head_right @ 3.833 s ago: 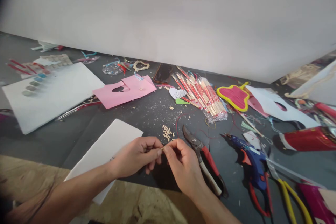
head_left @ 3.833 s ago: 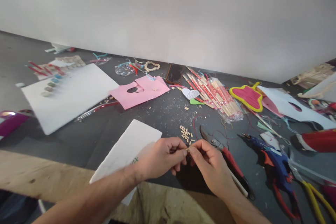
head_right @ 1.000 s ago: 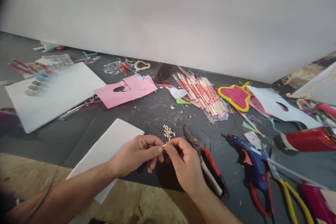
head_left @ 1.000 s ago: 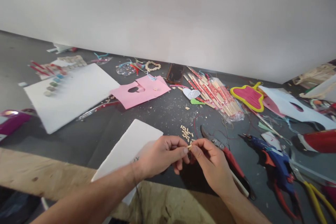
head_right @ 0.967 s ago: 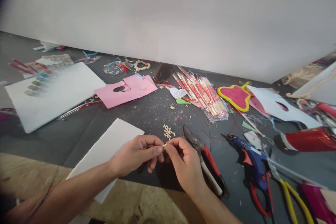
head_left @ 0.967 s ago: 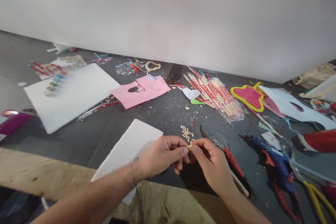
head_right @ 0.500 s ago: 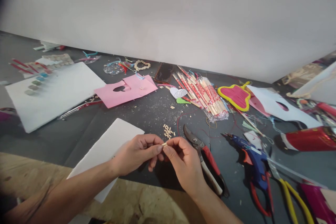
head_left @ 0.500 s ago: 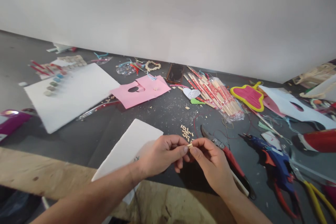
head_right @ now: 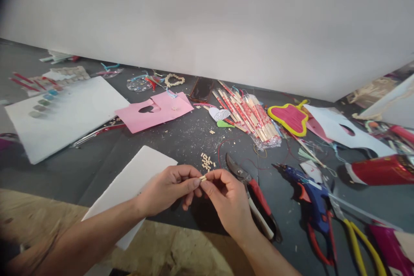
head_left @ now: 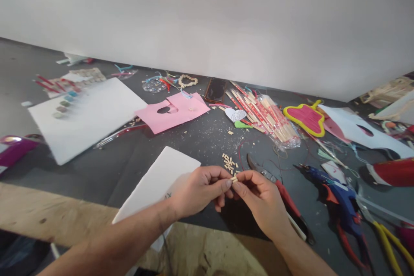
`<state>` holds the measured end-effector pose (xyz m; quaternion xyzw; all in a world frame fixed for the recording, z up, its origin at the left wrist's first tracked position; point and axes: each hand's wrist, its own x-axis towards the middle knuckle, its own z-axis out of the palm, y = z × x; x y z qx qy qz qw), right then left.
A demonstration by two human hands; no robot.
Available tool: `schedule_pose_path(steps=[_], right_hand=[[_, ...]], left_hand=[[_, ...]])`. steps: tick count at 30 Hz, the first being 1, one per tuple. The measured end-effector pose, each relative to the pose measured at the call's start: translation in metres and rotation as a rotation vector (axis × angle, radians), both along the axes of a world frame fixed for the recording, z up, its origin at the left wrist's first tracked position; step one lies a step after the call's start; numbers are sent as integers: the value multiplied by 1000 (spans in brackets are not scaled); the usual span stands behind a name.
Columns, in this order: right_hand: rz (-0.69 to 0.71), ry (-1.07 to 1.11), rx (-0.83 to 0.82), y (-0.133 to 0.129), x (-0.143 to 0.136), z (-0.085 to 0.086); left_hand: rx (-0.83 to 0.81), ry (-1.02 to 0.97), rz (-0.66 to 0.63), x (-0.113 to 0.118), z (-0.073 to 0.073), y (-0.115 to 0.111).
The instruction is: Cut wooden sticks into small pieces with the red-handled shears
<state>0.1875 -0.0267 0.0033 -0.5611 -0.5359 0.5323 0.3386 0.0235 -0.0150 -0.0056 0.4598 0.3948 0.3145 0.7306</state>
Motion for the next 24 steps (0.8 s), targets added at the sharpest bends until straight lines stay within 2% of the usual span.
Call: schedule_pose_path(steps=[7,24], right_hand=[[-28,-63,43,1,1,-1],[66,-137,32,2,8,-1]], left_hand=[[2,6,-8,0,0,-1],[11,85,-67,-2,-1,1]])
